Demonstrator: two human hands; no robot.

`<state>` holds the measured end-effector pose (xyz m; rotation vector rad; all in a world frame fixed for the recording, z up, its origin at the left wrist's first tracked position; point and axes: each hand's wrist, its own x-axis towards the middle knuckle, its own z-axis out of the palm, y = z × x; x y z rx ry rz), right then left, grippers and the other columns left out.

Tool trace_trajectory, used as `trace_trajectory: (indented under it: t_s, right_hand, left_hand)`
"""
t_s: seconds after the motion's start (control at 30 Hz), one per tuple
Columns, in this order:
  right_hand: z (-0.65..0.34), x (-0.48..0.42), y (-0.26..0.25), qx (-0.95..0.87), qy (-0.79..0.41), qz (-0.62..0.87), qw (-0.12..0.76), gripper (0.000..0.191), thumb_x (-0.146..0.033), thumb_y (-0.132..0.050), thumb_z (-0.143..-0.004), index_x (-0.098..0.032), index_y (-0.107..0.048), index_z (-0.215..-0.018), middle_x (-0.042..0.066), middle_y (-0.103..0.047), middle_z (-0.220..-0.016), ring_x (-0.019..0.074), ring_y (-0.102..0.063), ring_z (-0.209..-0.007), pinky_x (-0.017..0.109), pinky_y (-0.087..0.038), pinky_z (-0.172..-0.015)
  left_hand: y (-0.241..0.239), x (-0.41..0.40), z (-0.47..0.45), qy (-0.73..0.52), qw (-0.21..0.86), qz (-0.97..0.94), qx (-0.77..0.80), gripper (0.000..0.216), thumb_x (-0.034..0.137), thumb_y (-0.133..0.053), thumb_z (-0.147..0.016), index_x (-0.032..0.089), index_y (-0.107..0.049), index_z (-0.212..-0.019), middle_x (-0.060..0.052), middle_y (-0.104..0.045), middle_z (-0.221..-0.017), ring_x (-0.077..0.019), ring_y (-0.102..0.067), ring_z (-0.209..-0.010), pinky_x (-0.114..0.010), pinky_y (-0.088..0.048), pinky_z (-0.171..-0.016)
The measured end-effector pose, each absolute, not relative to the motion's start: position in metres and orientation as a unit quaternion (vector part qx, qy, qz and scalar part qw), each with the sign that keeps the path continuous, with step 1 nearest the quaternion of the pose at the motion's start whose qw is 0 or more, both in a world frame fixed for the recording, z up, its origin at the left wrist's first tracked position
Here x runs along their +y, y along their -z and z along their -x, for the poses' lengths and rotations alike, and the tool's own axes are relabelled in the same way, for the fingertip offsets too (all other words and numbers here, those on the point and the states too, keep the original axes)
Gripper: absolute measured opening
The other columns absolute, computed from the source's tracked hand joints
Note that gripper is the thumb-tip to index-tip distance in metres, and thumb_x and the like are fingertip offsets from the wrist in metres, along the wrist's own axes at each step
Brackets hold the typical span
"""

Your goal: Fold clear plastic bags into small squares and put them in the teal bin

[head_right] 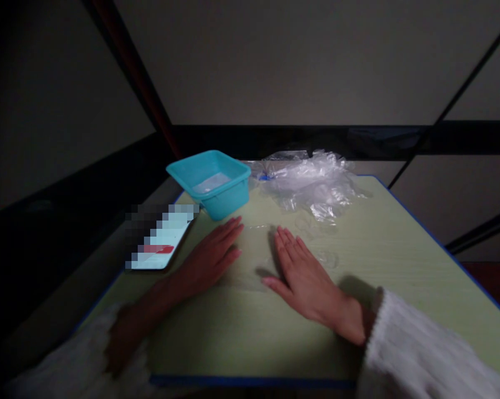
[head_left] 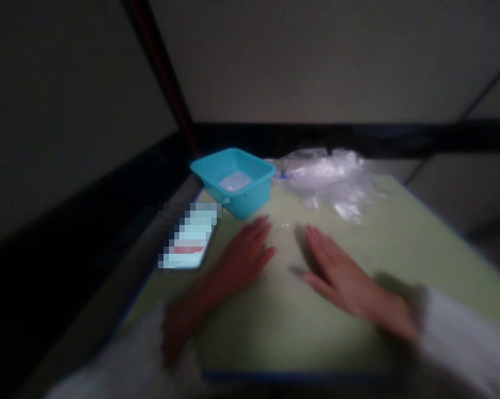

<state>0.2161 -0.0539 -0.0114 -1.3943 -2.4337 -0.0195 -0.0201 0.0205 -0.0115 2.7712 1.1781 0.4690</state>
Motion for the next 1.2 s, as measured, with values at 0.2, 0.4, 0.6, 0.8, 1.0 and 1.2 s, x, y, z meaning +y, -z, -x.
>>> trace_trajectory:
  t_s: [0.2,0.4,0.6,0.8,1.0,1.2]
  right_hand:
    - [-0.211,-0.036,0.015,-0.833,-0.011,0.537,0.133,0.079,-0.058,-0.025,-0.093,0.003,-0.025,-0.143,0.024,-0.021,-0.149,0.0292,-0.017,-0.139,0.045,-0.023,-0.112]
    - [-0.206,-0.034,0.022,-0.844,-0.020,0.522,0.124,0.085,-0.064,-0.028,-0.090,0.004,-0.031,-0.140,0.026,-0.025,-0.147,0.0310,-0.020,-0.139,0.044,-0.022,-0.113]
    - [-0.208,-0.035,0.021,-0.852,-0.003,0.510,0.114,0.085,-0.064,-0.025,-0.090,0.004,-0.032,-0.139,0.026,-0.026,-0.147,0.0310,-0.021,-0.138,0.045,-0.023,-0.113]
    - [-0.210,-0.037,0.022,-0.868,-0.003,0.482,0.121,0.083,-0.064,-0.027,-0.090,0.001,-0.026,-0.143,0.024,-0.024,-0.148,0.0296,-0.019,-0.139,0.045,-0.022,-0.113]
    - [-0.214,-0.038,0.018,-0.890,-0.048,0.441,0.103,0.084,-0.064,-0.030,-0.089,-0.002,-0.021,-0.145,0.024,-0.018,-0.149,0.0290,-0.015,-0.140,0.047,-0.020,-0.113]
    - [-0.217,-0.036,0.009,-0.916,-0.096,0.382,0.075,0.087,-0.064,-0.033,-0.089,0.003,-0.021,-0.144,0.026,-0.013,-0.150,0.0302,-0.010,-0.140,0.048,-0.016,-0.114]
  left_hand:
    - [0.011,0.020,0.016,-0.150,0.063,-0.925,0.344,0.054,0.038,-0.038,-0.093,0.010,-0.033,-0.139,-0.014,-0.032,-0.148,-0.0223,-0.025,-0.139,-0.041,-0.025,-0.114]
    - [0.016,0.016,0.012,-0.125,0.079,-0.930,0.337,0.056,0.039,-0.041,-0.092,0.007,-0.035,-0.138,-0.016,-0.033,-0.147,-0.0241,-0.027,-0.138,-0.042,-0.027,-0.113]
    - [0.014,0.018,0.013,-0.179,0.073,-0.927,0.322,0.048,0.035,-0.041,-0.093,0.011,-0.042,-0.134,-0.014,-0.039,-0.144,-0.0232,-0.033,-0.135,-0.042,-0.031,-0.111]
    - [0.007,0.018,0.012,-0.228,0.066,-0.911,0.337,0.041,0.033,-0.034,-0.095,0.010,-0.048,-0.127,-0.014,-0.046,-0.139,-0.0226,-0.040,-0.130,-0.043,-0.035,-0.109]
    - [0.004,0.017,0.013,-0.223,0.074,-0.909,0.343,0.039,0.031,-0.034,-0.095,0.010,-0.051,-0.123,-0.015,-0.049,-0.136,-0.0227,-0.045,-0.126,-0.043,-0.037,-0.107]
    - [0.007,0.017,0.013,-0.225,0.079,-0.907,0.346,0.039,0.032,-0.033,-0.095,0.010,-0.051,-0.122,-0.014,-0.050,-0.135,-0.0228,-0.045,-0.126,-0.043,-0.038,-0.107]
